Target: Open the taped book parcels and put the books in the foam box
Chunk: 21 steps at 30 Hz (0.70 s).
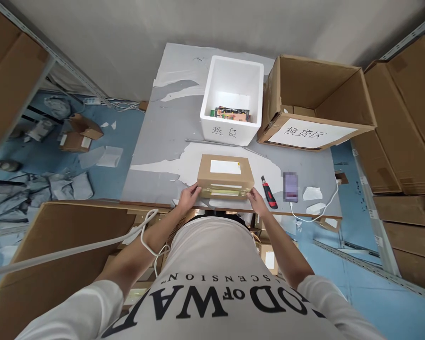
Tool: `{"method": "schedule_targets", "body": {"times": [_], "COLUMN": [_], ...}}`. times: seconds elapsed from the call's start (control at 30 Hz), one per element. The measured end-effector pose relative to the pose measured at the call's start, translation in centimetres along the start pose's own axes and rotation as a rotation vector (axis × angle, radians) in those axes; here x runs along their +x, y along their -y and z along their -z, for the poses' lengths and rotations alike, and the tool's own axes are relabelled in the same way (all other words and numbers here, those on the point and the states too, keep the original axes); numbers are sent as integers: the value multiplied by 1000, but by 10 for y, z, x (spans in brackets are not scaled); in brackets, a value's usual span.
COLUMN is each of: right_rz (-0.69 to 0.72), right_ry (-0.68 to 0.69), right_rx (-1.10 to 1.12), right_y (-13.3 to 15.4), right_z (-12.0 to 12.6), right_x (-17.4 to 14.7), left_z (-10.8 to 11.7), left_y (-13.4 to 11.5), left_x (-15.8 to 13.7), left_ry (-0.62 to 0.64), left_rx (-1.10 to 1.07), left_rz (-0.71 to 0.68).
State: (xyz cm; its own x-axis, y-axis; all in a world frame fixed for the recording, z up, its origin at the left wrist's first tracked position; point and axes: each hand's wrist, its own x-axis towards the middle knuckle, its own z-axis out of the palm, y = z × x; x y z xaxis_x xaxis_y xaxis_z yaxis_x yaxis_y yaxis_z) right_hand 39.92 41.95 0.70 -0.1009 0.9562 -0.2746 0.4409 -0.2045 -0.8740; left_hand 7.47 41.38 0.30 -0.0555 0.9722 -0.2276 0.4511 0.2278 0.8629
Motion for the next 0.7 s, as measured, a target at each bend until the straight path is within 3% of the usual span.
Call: {"method": "schedule_targets", "body": {"times": [0.13, 0.23, 0.43, 0.7], "right_rz": [-48, -111, -173, -193], "right_ry": [-65, -87, -73, -82], "right_rx": [-204, -320, -333, -172], "right_y": [24, 33, 33, 23], "right_z": [15, 16, 15, 15], "right_x": [8, 17, 32, 31], "left_z": [13, 15, 14, 13], "left_y": [-34, -47, -47, -36], "left_x": [16, 31, 50, 54], "left_ry": [-152, -142, -119, -104], "left_rx": [168, 271, 303, 188], "left_rz": [20, 51, 81, 141]}}
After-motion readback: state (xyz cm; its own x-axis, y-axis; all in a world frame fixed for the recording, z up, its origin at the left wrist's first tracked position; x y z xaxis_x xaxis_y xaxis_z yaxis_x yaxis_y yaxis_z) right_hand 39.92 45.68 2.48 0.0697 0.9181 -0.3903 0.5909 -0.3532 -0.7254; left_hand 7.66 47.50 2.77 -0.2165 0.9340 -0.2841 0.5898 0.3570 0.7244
